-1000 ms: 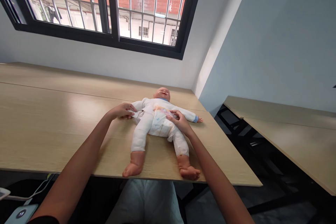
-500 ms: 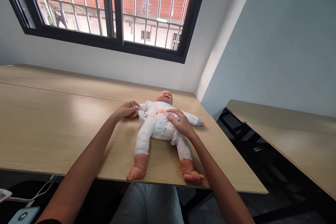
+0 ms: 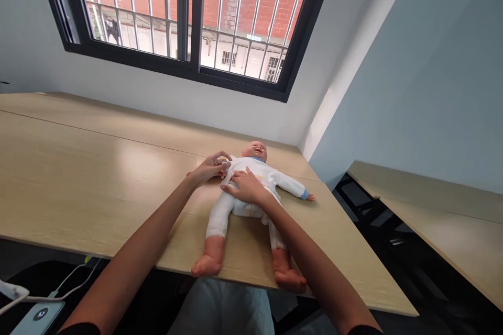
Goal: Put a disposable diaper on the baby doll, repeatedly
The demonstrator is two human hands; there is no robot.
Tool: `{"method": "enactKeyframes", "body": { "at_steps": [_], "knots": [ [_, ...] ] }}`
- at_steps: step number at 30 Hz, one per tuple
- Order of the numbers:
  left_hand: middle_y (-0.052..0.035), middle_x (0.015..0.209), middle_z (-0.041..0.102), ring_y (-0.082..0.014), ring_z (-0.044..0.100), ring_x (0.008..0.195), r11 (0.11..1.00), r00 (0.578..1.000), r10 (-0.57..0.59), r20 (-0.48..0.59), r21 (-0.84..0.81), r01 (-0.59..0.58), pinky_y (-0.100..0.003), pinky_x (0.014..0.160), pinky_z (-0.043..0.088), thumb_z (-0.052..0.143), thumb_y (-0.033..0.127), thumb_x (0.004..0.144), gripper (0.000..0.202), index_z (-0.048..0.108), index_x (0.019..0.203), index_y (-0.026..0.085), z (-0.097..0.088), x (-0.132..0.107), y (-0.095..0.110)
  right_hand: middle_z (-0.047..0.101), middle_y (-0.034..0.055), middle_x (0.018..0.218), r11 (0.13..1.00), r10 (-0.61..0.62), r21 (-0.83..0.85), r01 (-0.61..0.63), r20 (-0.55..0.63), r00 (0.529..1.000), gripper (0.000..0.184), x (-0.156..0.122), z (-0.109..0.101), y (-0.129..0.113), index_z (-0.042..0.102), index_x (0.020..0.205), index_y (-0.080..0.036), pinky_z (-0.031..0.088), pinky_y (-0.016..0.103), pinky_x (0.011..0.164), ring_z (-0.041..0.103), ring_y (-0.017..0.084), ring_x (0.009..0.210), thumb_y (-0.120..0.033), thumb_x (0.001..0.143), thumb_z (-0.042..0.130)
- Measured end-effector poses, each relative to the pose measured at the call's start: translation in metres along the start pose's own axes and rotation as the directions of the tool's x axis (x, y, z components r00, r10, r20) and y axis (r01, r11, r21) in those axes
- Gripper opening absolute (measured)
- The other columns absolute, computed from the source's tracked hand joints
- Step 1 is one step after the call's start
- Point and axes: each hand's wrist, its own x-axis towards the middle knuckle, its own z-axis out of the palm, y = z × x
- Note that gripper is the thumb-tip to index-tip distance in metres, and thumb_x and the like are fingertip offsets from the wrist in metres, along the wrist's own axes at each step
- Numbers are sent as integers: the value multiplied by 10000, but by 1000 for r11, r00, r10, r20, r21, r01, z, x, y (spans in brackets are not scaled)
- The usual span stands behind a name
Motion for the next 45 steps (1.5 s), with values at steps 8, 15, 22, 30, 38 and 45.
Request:
{"method": "enactKeyframes", "body": {
  "at_steps": [8, 15, 22, 30, 38, 45],
  "knots": [
    [37, 699, 562, -114, 510, 614, 999, 998, 31, 60, 10, -31, -221, 557, 387, 730, 521, 779, 407, 499, 913, 214, 35, -2, -4, 551, 109, 1225, 950, 155, 276, -143, -22, 988, 676, -9, -15, -2, 566, 1208, -181, 444, 456, 1009, 515, 303, 1176, -520, 672, 801],
    [25, 763, 571, -137, 558, 743, 990, 994, 109, 16, 91, -110, -243, 695, 437, 688, 464, 816, 337, 458, 847, 219, 54, 2, -14, 687, 64, 1028, 825, 76, 564, -8, -97, 992, 280, -8, -11, 14, 642, 1012, -166, 496, 401, 931, 638, 250, 992, -220, 755, 544],
    [5, 841, 569, -171, 563, 868, 996, 998, 48, -46, 78, -44, -270, 792, 441, 556, 464, 897, 258, 495, 940, 217, 55, -1, -14, 693, 71, 1101, 710, 146, 704, 3, -151, 978, 380, -10, -4, 20, 660, 1087, -192, 474, 405, 1021, 630, 256, 1102, -362, 747, 672],
    [39, 751, 507, -147, 498, 745, 999, 994, 33, -104, 42, -29, -269, 729, 392, 611, 540, 848, 347, 517, 898, 210, 53, -1, -21, 594, 76, 1079, 870, 284, 493, -17, -472, 835, 274, -14, -1, 16, 655, 1013, -193, 548, 334, 803, 592, 168, 835, -216, 742, 622],
    [3, 837, 577, -154, 538, 780, 983, 982, 137, -133, 143, -118, -268, 702, 421, 698, 481, 806, 338, 549, 922, 200, 54, 0, -24, 599, 55, 1031, 846, 315, 534, -1, -498, 808, 213, -16, -2, 13, 635, 940, -192, 529, 284, 689, 563, 137, 740, -193, 748, 543],
    [-78, 1165, 637, -264, 545, 1114, 857, 963, 256, -87, 481, -184, -381, 936, 451, 716, 438, 799, 332, 696, 1055, 228, 48, -3, -21, 612, 59, 1055, 784, 383, 620, 30, -520, 763, 204, -18, -3, 13, 614, 951, -189, 537, 286, 685, 582, 136, 750, -231, 764, 542]
  ]
}}
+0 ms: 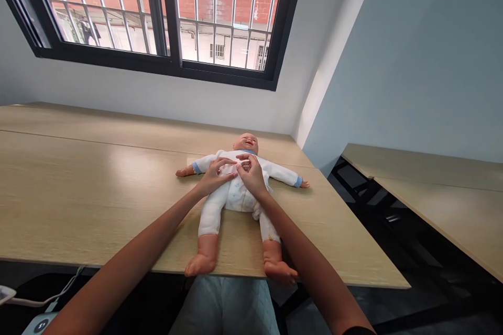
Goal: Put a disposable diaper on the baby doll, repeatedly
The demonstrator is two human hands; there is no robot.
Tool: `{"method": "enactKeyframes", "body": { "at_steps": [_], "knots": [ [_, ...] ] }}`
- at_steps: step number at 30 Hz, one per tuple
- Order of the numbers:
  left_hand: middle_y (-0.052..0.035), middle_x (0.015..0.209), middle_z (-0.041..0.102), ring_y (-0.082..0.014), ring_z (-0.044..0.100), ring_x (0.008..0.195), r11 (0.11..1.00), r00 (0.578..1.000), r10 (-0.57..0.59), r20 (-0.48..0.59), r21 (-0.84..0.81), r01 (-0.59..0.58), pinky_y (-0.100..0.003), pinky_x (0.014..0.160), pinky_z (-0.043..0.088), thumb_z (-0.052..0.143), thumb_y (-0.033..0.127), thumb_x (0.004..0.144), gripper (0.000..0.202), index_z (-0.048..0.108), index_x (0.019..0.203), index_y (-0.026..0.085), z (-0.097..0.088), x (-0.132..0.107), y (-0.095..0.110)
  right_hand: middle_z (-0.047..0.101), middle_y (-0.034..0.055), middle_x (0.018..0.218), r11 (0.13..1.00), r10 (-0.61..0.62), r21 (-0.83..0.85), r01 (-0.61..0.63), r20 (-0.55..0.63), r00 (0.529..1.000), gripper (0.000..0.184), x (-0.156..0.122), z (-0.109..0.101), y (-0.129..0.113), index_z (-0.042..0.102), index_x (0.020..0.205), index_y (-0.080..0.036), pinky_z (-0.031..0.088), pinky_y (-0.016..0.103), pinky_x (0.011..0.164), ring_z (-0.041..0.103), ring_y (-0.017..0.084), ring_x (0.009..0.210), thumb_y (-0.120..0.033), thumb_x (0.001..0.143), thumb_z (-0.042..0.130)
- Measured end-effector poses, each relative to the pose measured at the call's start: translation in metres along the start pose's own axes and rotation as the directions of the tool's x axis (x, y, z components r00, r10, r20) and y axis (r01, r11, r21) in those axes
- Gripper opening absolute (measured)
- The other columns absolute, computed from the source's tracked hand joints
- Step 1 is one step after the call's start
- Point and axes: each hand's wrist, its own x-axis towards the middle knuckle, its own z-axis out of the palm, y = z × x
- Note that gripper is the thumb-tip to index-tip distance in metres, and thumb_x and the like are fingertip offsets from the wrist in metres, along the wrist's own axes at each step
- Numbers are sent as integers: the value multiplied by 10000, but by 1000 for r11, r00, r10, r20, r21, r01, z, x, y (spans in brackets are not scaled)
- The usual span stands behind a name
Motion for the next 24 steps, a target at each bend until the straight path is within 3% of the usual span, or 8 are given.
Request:
{"method": "enactKeyframes", "body": {
  "at_steps": [4, 10, 14, 19, 24],
  "knots": [
    [-100, 1295, 581, -306, 484, 1238, 998, 998, -53, 14, 38, 53, -438, 1026, 413, 728, 445, 782, 336, 725, 1038, 228, 0, 1, -10, 608, 66, 1082, 1000, -19, 10, 19, -3, 1000, 213, -1, 0, -1, 605, 962, -193, 534, 282, 699, 586, 138, 780, -216, 759, 544],
    [-110, 1297, 563, -312, 492, 1230, 990, 991, -135, -15, 42, 135, -472, 1062, 406, 779, 434, 740, 349, 739, 1015, 222, 1, 4, -21, 595, 56, 1033, 996, -78, -31, 78, -9, 997, 225, -2, 0, -7, 595, 956, -195, 531, 284, 732, 585, 140, 779, -167, 744, 525],
    [-105, 1295, 564, -306, 495, 1228, 991, 992, -124, -13, 41, 125, -471, 1072, 404, 777, 399, 752, 326, 747, 1028, 230, 0, 3, -18, 576, 48, 994, 984, -124, -129, 122, -6, 992, 271, -2, -1, -7, 591, 957, -198, 528, 284, 723, 563, 144, 754, -99, 725, 491],
    [-94, 1285, 573, -310, 503, 1229, 992, 993, -116, 34, 53, 114, -473, 1064, 409, 741, 365, 785, 280, 756, 1041, 253, -1, 0, -11, 535, 48, 992, 954, -90, -286, 95, 29, 996, 347, -2, 0, -1, 549, 978, -201, 517, 303, 697, 524, 152, 713, -29, 687, 469],
    [-85, 1280, 588, -309, 505, 1231, 989, 991, -128, 43, 83, 124, -477, 1058, 414, 721, 358, 792, 267, 753, 1036, 253, -1, 0, -7, 550, 72, 1031, 921, -98, -376, 100, 26, 995, 376, -2, 0, 0, 541, 999, -198, 512, 371, 834, 541, 208, 869, -13, 677, 484]
  ]
}}
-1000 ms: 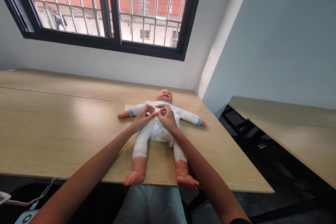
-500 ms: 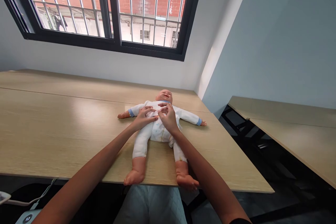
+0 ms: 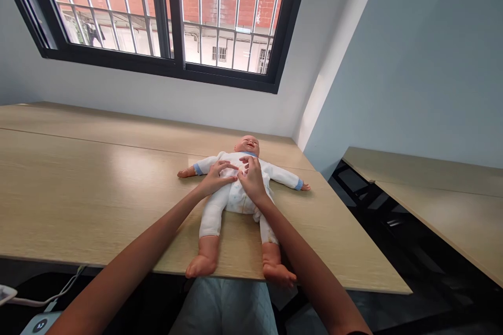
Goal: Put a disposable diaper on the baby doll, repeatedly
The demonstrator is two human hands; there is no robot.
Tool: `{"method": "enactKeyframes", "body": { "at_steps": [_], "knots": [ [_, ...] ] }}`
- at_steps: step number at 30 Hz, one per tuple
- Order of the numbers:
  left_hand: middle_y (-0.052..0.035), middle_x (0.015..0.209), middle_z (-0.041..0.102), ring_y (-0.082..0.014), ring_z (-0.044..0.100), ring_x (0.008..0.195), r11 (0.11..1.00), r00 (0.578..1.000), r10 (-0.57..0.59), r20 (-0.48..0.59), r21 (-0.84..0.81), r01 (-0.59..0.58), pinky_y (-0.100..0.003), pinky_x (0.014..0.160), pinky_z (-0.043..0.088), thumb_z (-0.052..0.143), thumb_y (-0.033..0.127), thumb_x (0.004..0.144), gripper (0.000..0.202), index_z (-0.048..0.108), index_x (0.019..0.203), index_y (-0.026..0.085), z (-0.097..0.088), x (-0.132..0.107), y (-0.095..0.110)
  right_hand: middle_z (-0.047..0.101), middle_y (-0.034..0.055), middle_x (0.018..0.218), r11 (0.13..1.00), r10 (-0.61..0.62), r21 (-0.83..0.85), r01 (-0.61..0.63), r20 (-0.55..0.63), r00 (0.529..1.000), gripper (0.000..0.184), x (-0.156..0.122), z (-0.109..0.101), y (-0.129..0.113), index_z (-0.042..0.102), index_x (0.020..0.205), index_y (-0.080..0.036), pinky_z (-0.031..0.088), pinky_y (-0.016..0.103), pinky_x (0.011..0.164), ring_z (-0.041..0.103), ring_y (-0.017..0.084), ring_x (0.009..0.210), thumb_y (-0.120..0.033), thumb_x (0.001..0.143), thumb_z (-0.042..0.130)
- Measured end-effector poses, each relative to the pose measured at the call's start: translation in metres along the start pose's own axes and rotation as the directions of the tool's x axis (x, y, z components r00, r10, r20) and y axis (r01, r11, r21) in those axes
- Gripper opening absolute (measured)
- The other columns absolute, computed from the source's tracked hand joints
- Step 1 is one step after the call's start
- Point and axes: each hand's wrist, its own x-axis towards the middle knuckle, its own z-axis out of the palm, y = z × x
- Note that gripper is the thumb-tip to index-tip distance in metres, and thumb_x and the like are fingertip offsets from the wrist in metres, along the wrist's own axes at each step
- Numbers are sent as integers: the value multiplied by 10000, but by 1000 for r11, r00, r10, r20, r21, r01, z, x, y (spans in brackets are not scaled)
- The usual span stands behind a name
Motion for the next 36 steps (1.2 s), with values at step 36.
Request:
{"method": "enactKeyframes", "body": {
  "at_steps": [36],
  "knots": [
    [-92, 1204, 602, -316, 455, 1308, 993, 992, 121, 30, 13, -122, -519, 1164, 299, 670, 410, 843, 183, 779, 851, 264, 1, 0, 2, 651, 57, 945, 935, 226, 319, -155, -198, 954, 152, 2, -11, -12, 578, 839, -200, 462, 312, 804, 585, 195, 885, -233, 812, 431]
  ]
}}
